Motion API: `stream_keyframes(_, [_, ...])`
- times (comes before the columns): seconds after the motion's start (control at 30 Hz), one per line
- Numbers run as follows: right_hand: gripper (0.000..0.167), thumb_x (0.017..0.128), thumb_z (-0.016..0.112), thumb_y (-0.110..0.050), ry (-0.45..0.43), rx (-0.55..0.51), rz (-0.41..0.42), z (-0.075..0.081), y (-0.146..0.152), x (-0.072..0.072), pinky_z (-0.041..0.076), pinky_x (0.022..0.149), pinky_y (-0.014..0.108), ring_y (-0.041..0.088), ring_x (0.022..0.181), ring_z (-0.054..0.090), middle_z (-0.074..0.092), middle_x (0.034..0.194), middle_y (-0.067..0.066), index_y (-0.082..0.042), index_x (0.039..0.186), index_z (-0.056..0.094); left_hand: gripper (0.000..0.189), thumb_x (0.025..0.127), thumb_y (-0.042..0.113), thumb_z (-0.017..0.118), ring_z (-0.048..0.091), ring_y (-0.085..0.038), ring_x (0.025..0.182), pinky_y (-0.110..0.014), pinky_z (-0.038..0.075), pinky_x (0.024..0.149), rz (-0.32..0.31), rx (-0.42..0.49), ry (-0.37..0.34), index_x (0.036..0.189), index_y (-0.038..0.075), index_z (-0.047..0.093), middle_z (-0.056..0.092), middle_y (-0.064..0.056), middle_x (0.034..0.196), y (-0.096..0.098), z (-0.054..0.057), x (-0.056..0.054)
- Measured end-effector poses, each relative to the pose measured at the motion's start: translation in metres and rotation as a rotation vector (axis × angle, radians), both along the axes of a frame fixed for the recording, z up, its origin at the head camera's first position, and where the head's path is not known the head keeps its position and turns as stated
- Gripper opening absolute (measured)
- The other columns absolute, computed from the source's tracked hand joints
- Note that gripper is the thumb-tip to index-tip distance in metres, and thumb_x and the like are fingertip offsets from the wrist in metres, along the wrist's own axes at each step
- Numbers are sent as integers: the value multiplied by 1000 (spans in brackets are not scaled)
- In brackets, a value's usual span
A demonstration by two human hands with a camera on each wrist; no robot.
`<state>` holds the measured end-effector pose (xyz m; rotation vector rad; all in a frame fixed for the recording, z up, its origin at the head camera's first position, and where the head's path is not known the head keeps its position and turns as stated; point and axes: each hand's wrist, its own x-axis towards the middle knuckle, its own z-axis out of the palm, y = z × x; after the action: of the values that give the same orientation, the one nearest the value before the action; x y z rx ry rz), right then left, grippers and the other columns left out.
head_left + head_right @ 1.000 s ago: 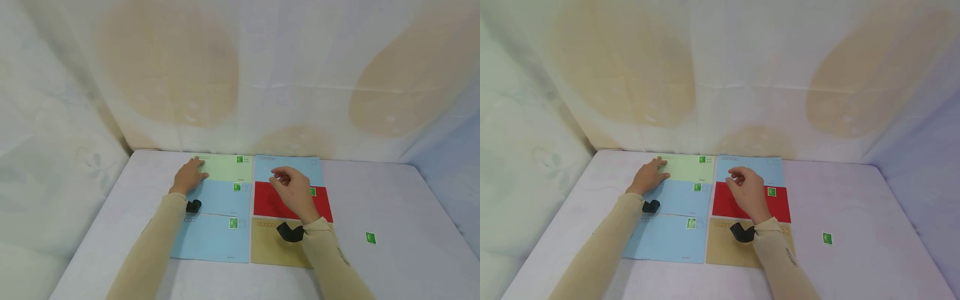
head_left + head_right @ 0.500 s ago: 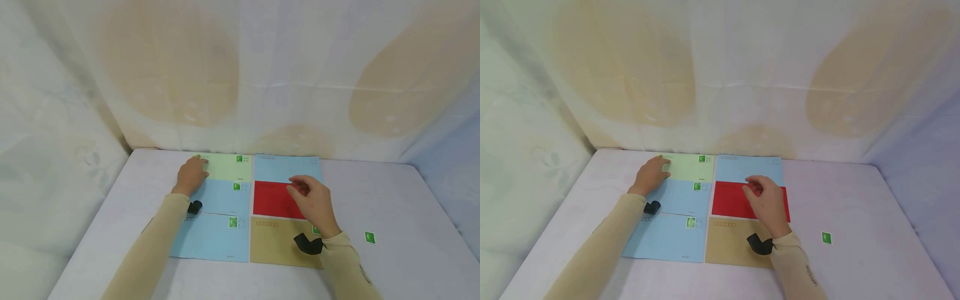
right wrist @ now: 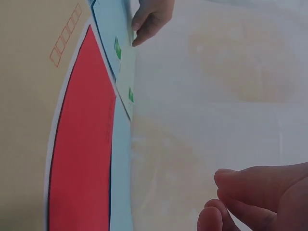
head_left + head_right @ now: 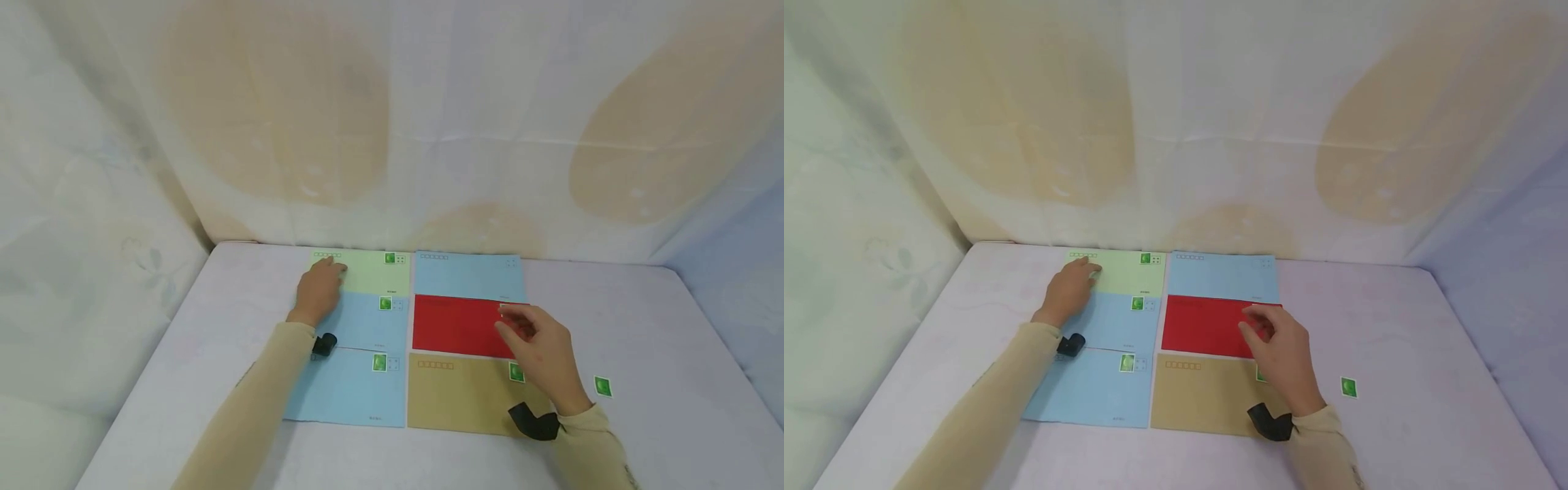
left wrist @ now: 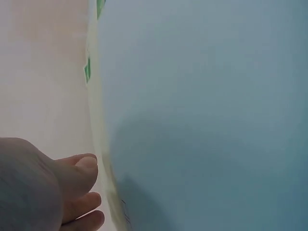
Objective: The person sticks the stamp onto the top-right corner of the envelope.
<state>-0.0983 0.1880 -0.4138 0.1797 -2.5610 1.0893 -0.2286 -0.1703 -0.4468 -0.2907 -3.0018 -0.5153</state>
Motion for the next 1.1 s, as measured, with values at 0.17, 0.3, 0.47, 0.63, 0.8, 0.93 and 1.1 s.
stream_keyframes(0.17, [25,89,75,-5,2,34,-32,-1,13,9,43,70,6,21,84,61,70,102,12,-1,113,70,30,98,5,62,48,-37,136,-52,45,105,-4,23,14,127,1,67,54,-23,144,11,6,2])
stream_keyframes(0.3, [25,88,76,-4,10,54,-61,-3,24,16,43,68,6,11,81,58,70,101,12,0,112,70,32,98,7,63,46,-36,138,-53,43,108,-11,39,-6,130,3,66,53,-21,145,22,13,2])
stream_keyframes(0.47, [24,89,75,-4,5,81,-102,-6,38,21,42,66,5,0,79,53,69,99,12,0,112,70,37,99,14,65,43,-32,141,-50,38,113,-24,61,-35,135,7,63,51,-16,149,36,14,0])
stream_keyframes(0.63, [25,88,76,-5,-6,111,-153,-11,49,27,42,66,4,-2,78,51,69,98,12,0,111,70,38,99,19,65,44,-29,141,-47,38,114,-45,91,-31,136,9,63,52,-12,149,50,15,-1])
stream_keyframes(0.8, [26,89,76,-6,-36,127,-192,-16,59,32,41,66,3,-4,79,50,70,100,13,-1,113,70,38,99,22,66,47,-27,139,-44,41,113,-56,99,-23,136,12,64,53,-9,148,64,16,0])
stream_keyframes(0.93, [25,89,76,-8,-50,139,-215,-19,69,35,40,66,2,-8,78,48,70,100,14,-2,113,71,40,98,24,67,48,-26,138,-43,42,111,-63,84,-25,137,13,63,54,-7,148,74,16,-1])
stream_keyframes(1.1, [23,94,71,-12,-84,131,-263,-22,85,38,38,64,2,-21,79,41,71,104,19,0,114,71,42,97,24,68,49,-26,137,-42,43,111,-86,75,-33,138,13,62,55,-7,146,84,18,-1])
